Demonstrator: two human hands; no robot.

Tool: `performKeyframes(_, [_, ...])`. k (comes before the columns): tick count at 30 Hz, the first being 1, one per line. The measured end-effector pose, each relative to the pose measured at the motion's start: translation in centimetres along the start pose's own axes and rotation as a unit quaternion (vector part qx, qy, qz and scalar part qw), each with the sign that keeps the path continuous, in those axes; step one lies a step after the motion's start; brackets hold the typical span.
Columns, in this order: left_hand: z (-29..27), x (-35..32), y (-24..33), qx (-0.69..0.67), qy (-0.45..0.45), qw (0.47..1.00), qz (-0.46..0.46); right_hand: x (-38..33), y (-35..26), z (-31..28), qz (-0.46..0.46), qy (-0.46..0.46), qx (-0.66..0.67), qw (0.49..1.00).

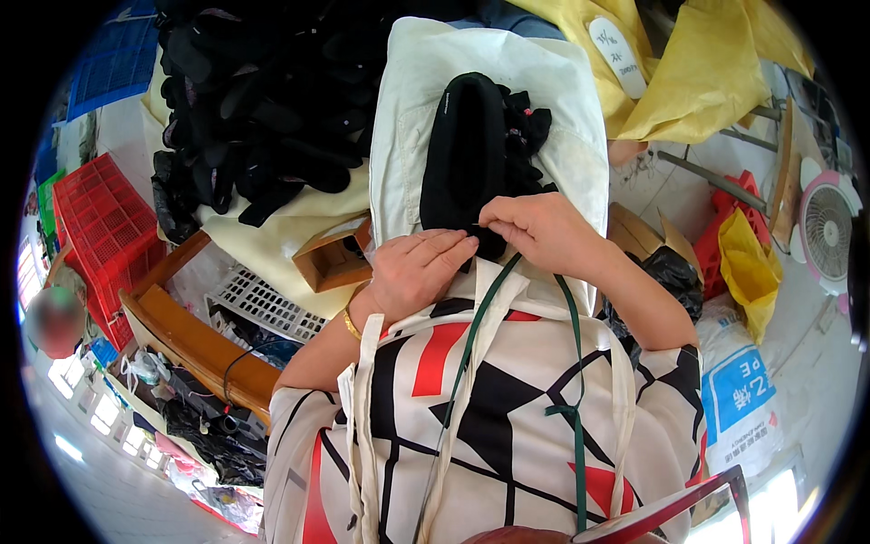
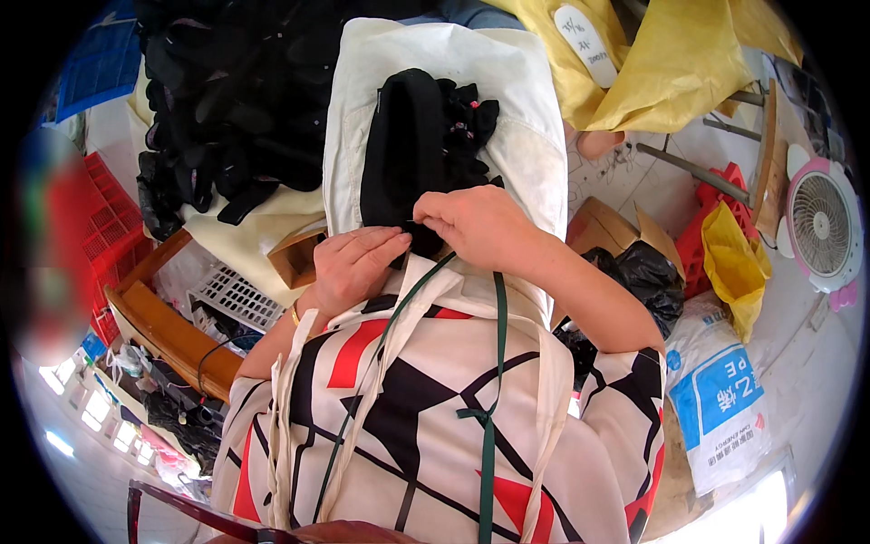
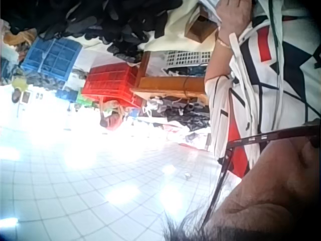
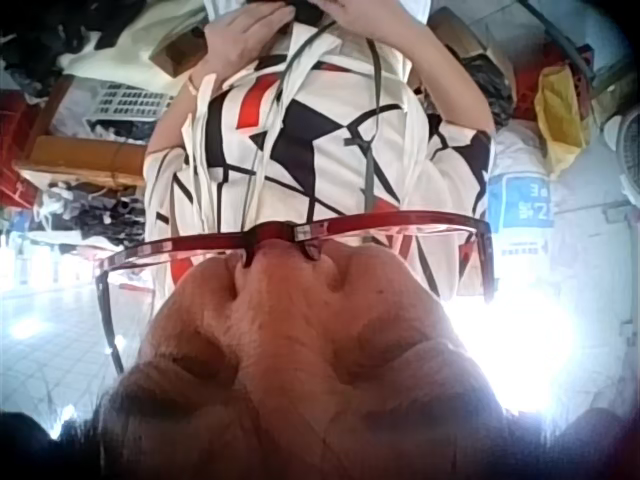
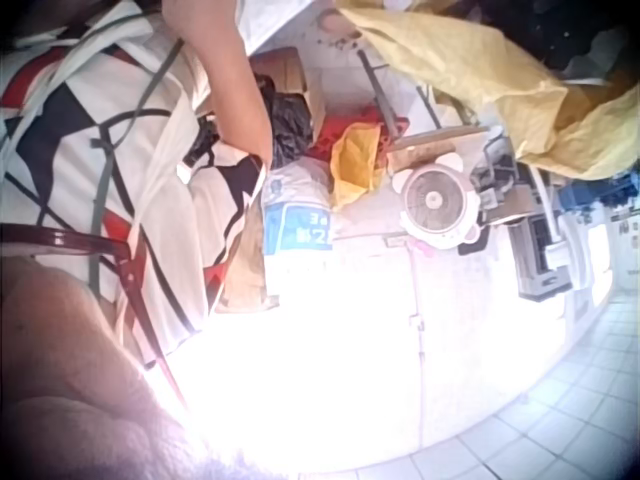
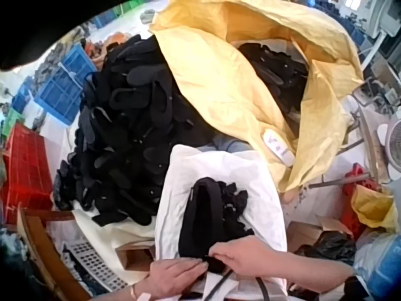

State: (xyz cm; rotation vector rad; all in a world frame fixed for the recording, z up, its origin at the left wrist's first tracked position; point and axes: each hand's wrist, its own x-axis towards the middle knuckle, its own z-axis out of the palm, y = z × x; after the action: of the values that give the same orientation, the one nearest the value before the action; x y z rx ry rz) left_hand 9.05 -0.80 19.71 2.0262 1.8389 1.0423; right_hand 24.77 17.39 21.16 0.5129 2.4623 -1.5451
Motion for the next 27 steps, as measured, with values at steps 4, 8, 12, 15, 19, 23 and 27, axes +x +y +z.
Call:
performKeyframes(4, [0.3,0.1,0.1,-0.009,0.007,1.000,-0.012,0.2,0.8,1.0,-0.031,0.032,0.058,0.997])
performKeyframes(8, [0.7,0.0,0.2,-0.007,0.014,1.000,-0.003,0.4,0.0,1.4,0.052,-0.002,0.095,0.994])
performKeyframes(12, [-0.2,1.2,0.7,0.030,-0.036,0.999,0.017,1.8,-1.3,1.7,0.045,0.012,0.089,0.995])
performKeyframes(15, [0.2,1.3,0.9,0.049,-0.034,0.998,0.035,2.1,-1.5,0.4,0.024,-0.010,-0.005,1.000])
performKeyframes(19, [-0.7,2.5,1.5,0.078,-0.052,0.994,0.065,1.9,-2.5,-1.6,-0.082,0.032,-0.095,0.992])
performKeyframes(23, [-1.6,3.0,1.4,0.110,-0.046,0.988,0.104,2.9,-0.7,-1.6,-0.079,-0.064,0.012,0.995])
performKeyframes(27, [-1.5,3.0,1.1,0.115,-0.032,0.990,0.068,2.8,1.0,0.0,-0.100,-0.027,0.125,0.987])
